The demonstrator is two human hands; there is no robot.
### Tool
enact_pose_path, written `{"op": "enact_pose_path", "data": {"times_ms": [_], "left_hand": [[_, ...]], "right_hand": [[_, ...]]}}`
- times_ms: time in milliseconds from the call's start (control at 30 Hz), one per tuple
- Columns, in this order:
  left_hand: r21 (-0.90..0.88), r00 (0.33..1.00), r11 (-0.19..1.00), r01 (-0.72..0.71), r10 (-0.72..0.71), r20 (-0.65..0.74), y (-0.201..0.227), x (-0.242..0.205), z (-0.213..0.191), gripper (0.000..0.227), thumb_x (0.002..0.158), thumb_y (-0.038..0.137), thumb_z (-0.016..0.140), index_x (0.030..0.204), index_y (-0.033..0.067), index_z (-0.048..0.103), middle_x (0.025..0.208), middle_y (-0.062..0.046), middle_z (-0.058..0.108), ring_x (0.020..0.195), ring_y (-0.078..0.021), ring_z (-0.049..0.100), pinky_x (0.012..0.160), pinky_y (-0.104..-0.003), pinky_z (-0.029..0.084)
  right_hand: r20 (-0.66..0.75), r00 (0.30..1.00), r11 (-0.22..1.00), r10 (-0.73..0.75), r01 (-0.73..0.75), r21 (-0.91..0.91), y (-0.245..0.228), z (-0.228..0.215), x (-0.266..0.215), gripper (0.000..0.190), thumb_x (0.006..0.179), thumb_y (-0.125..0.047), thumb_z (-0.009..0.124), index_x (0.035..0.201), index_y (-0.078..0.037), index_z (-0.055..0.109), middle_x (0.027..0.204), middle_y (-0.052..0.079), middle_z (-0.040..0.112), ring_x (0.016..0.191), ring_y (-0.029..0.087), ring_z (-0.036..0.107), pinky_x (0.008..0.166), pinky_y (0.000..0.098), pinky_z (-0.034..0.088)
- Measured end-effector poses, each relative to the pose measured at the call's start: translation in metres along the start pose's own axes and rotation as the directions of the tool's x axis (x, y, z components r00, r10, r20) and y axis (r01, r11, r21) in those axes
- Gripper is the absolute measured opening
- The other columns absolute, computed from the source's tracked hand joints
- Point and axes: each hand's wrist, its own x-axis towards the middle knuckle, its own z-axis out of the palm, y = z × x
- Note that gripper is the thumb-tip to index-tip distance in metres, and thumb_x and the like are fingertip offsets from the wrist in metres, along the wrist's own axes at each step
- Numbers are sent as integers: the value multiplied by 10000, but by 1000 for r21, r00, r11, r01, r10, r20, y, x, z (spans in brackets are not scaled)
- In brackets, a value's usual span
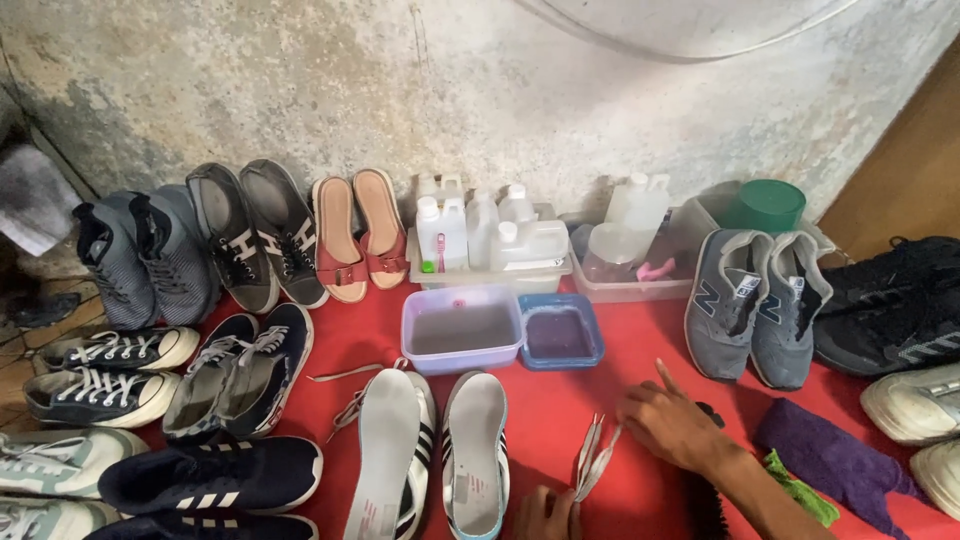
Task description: The person removes a white shoelace from a sneaker, dips it into a small container of liquid, and scrubs it with a brush on a red table. The person continues scrubbing the laces repeatedly while other shoes and cleaning supplies remain on the table.
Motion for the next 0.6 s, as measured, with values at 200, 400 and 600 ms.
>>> {"op": "enact_pose_path", "data": {"times_ms": [200, 400, 600], "left_hand": [[-40, 996, 999, 5, -8, -88, -6, -7, 18, 251, 654, 257, 679, 883, 334, 746, 693, -9, 435, 509, -253, 472, 398, -423, 396], [-72, 1000, 997, -14, 13, -5, 3, 10, 2, 325, 884, 538, 674, 924, 217, 706, 873, -62, 556, 687, -303, 542, 610, -433, 508], [-88, 986, 990, -107, 94, -138, -3, 12, 13, 203, 980, 378, 586, 903, 277, 744, 790, 2, 549, 597, -195, 505, 503, -329, 476]], "right_hand": [[-220, 973, 998, -69, 70, -3, 4, 14, 20, 177, 977, -311, 601, 1027, -176, 704, 1021, 33, 671, 1026, 257, 656, 1229, 583, 221], [-118, 992, 997, -52, 57, 43, -4, 12, 15, 345, 939, -268, 661, 1284, -269, 678, 1257, 95, 610, 1239, 311, 552, 1231, 611, 175], [-56, 679, 669, 732, -731, -135, -21, -10, -22, 906, 737, -917, 562, 1485, -444, 368, 1392, 122, 542, 1280, 404, 582, 1064, 537, 506]]}}
